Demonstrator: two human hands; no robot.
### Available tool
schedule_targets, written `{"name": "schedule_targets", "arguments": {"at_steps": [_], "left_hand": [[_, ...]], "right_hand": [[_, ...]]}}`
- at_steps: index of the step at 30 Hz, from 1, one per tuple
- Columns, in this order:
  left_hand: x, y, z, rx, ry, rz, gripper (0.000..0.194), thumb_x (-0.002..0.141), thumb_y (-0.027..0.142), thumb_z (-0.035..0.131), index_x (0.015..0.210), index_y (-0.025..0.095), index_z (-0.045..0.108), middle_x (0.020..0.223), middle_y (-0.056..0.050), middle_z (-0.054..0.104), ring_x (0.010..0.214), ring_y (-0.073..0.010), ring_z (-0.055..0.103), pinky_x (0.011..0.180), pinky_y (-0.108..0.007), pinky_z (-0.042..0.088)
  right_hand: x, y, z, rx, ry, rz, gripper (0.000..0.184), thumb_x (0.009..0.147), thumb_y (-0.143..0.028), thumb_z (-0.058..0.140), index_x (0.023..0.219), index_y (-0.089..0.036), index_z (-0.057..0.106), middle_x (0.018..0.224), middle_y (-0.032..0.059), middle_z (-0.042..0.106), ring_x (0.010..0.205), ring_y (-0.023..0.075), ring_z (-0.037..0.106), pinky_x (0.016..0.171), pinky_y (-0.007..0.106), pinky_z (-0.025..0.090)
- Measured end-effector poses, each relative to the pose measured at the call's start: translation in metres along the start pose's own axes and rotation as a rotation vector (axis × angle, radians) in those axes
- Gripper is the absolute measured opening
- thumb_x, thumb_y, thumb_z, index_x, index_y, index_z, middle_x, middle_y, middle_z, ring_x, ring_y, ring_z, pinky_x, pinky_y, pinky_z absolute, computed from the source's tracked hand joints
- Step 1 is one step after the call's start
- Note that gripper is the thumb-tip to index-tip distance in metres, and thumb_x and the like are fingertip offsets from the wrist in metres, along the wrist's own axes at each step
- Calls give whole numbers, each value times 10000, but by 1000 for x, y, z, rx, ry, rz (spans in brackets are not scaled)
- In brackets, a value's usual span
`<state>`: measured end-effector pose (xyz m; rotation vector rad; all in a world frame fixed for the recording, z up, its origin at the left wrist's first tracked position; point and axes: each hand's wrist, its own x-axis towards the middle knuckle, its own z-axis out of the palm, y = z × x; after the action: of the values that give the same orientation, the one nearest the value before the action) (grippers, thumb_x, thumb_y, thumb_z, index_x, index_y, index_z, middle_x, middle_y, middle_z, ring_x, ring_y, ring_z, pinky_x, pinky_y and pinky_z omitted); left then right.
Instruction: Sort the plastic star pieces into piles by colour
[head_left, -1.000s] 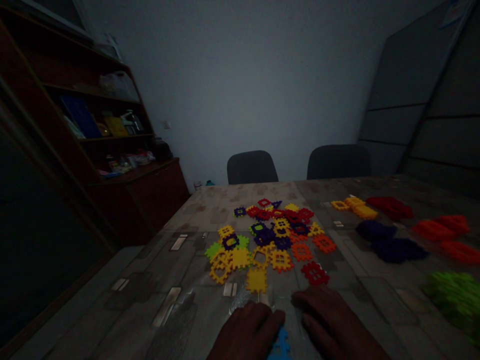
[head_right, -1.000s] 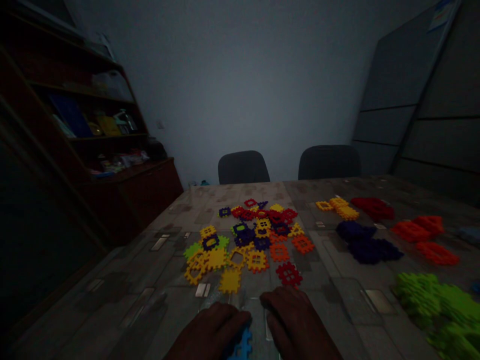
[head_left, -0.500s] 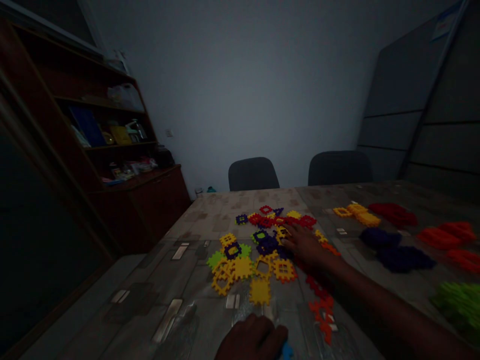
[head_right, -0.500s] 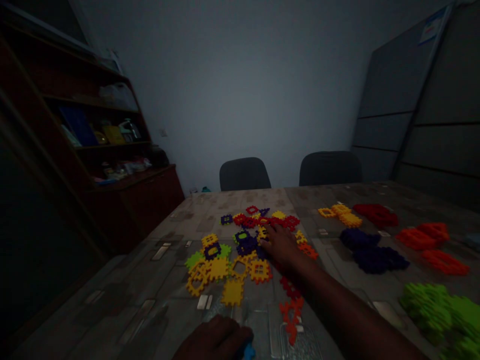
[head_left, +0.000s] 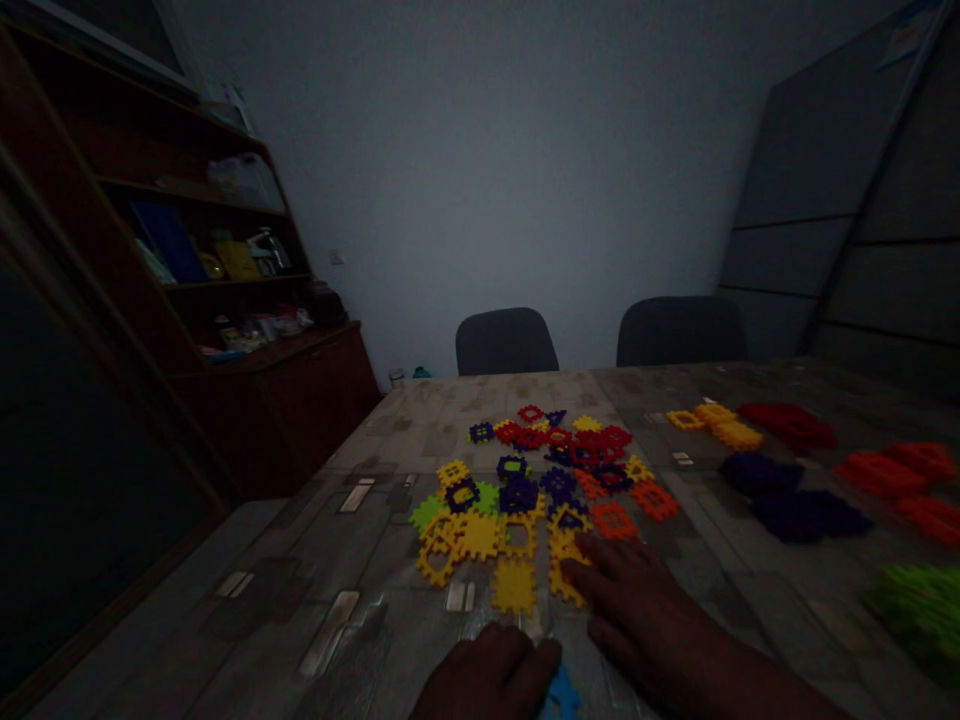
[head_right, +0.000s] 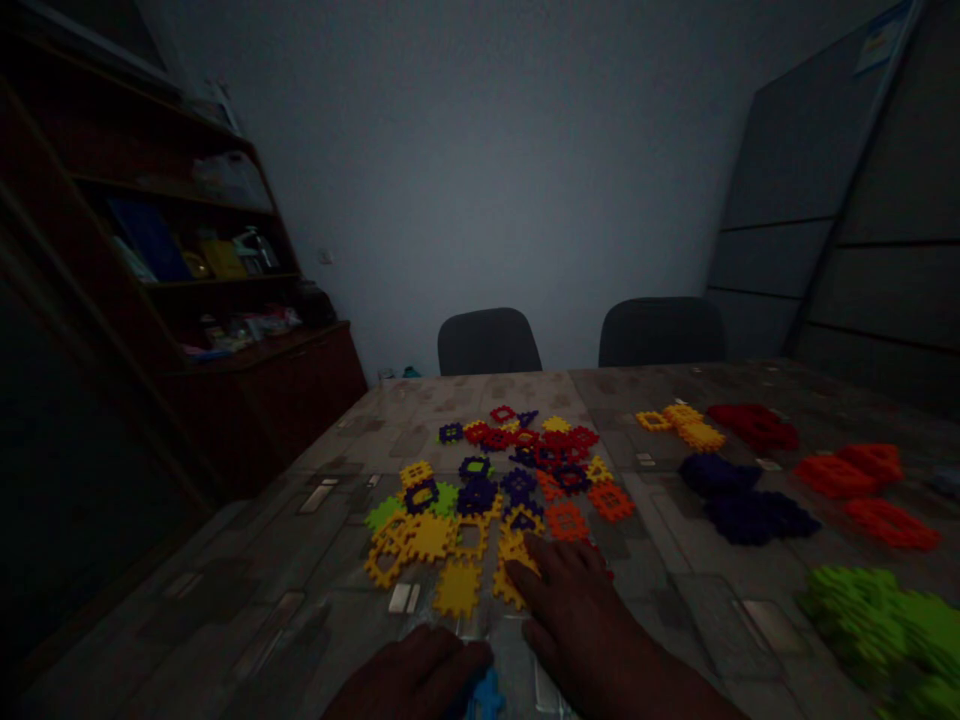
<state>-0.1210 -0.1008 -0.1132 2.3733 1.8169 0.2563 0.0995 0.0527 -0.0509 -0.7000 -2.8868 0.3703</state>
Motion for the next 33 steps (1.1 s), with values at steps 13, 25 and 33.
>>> {"name": "schedule_targets", "arguments": {"at_steps": [13,25,33], "left_hand": [[7,9,18,-170,-19,-90,803,886,301,756,1587,361,369,1237,-96,707,1042,-286,668,942,-386,535],[-16,5,-81,-239,-78,-346,377,875,213,684,1244,287,691,1251,-56,745,1107,-279,706,964,-403,554],[-4,-9,-49,-157,164,-222,545,959,225,635,1492,259,526,1546,-137,567,1418,-335,530,1179,-558,434]], "right_hand": [[-51,-2,2,111,264,-217,361,902,-280,700,1262,-262,683,1225,72,774,1052,242,742,901,317,586],[-24,-16,72,-42,380,-373,250,1049,-368,587,1247,-216,589,1045,21,744,902,199,679,848,330,467],[-43,-19,67,-156,391,-360,54,1044,-221,576,1080,-249,604,868,-33,696,760,164,624,785,294,441]]}}
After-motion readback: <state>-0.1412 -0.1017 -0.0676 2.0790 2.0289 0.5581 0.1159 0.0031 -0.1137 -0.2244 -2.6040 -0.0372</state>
